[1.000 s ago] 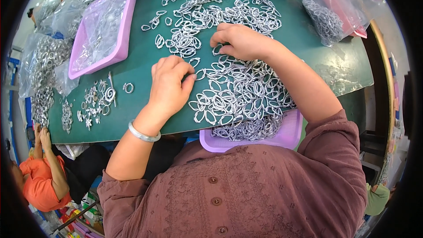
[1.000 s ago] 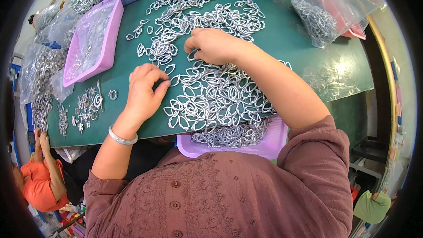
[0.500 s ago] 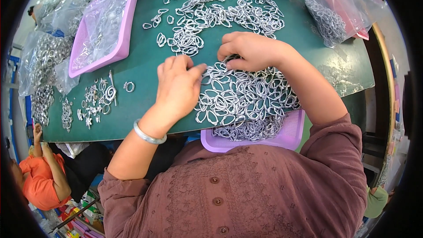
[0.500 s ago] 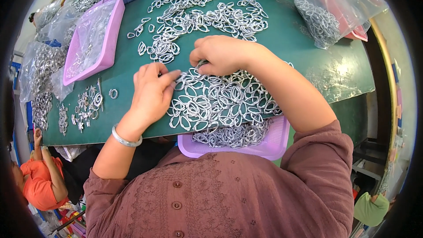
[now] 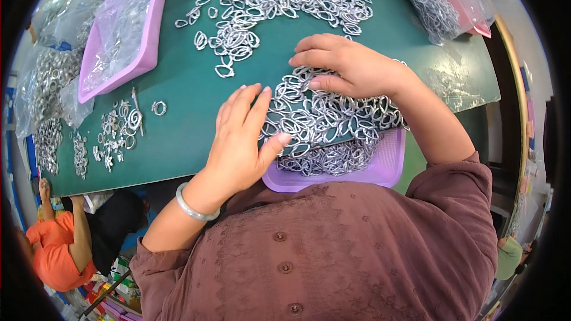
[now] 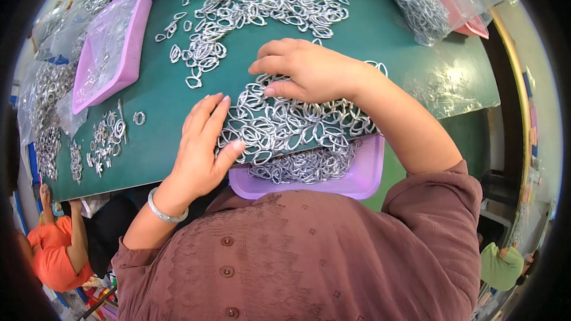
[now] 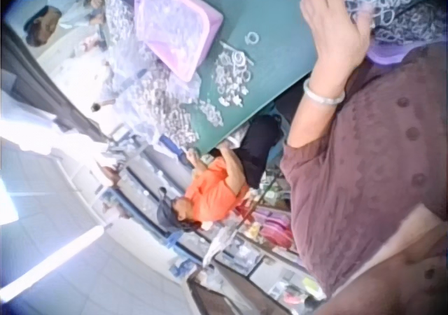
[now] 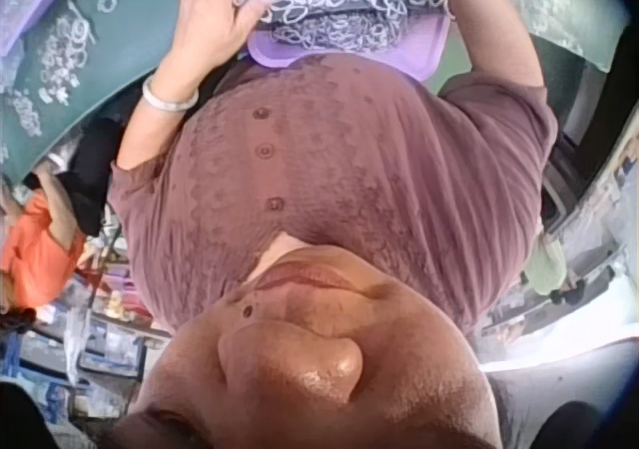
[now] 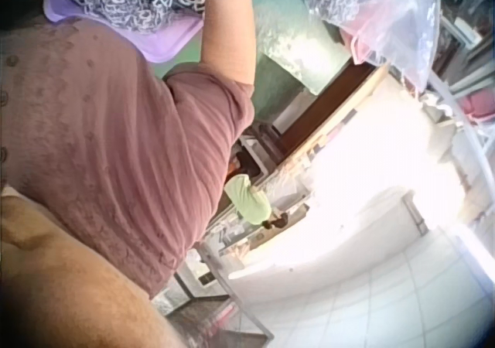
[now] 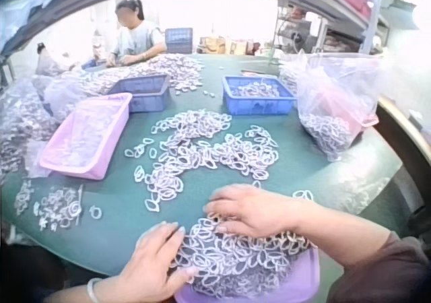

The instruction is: The person sorts metal leaf-shaped pieces by hand, picking them from a pile and placing them into a purple tray. The person then lifts the tray, pours the sorted pieces into a bag, and places the tray back under the table.

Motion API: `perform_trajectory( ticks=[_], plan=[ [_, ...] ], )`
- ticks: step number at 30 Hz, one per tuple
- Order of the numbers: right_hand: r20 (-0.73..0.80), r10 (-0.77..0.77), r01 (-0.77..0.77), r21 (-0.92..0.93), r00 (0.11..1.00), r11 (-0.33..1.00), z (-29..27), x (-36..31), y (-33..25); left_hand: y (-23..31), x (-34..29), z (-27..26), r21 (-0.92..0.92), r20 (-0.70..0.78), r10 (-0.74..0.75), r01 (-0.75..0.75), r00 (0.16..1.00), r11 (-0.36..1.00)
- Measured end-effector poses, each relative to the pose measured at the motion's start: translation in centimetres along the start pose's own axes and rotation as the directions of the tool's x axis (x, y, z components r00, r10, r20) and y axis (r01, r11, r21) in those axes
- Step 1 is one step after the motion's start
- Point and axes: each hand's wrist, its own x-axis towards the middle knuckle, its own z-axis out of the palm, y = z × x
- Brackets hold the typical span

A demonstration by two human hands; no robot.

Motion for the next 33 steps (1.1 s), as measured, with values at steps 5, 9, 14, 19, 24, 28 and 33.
perform_trajectory(
  ticks=[5, 9, 14, 19, 24, 28, 33],
  plan=[
    [-0.055, 0.19, -0.186, 0.071, 0.98, 0.98, -2.0, -3.4, 0.5, 0.9, 0.0, 1.0, 0.056, 0.117, -0.013, 0.006, 0.993, 0.998],
    [-0.086, 0.246, -0.246, 0.015, 0.965, 0.969, -1.1, -6.1, 1.1, 1.5, 1.2, 2.0, 0.063, 0.117, 0.026, -0.033, 0.993, 0.997],
    [-0.245, 0.391, -0.397, 0.029, 0.887, 0.917, -0.3, -10.3, 0.9, 2.2, 1.6, 3.0, 0.037, 0.106, 0.051, -0.055, 0.993, 0.998],
    [-0.34, 0.43, -0.47, -0.041, 0.836, 0.882, 2.0, -13.1, 0.3, 3.2, 0.7, 3.8, 0.002, 0.097, 0.137, -0.138, 0.986, 0.99],
    [-0.426, 0.436, -0.484, -0.004, 0.793, 0.875, 4.0, -12.2, -1.8, 3.7, 0.5, 3.9, -0.034, 0.047, 0.199, -0.198, 0.979, 0.98],
    [-0.482, 0.417, -0.492, -0.035, 0.77, 0.87, 5.4, -11.7, -3.7, 3.9, 0.1, 4.1, -0.027, 0.038, 0.224, -0.223, 0.974, 0.974],
    [-0.52, 0.356, -0.424, -0.013, 0.776, 0.906, 6.2, -11.4, -5.6, 3.6, -0.6, 4.4, -0.053, -0.032, 0.295, -0.296, 0.955, 0.954]
  ],
)
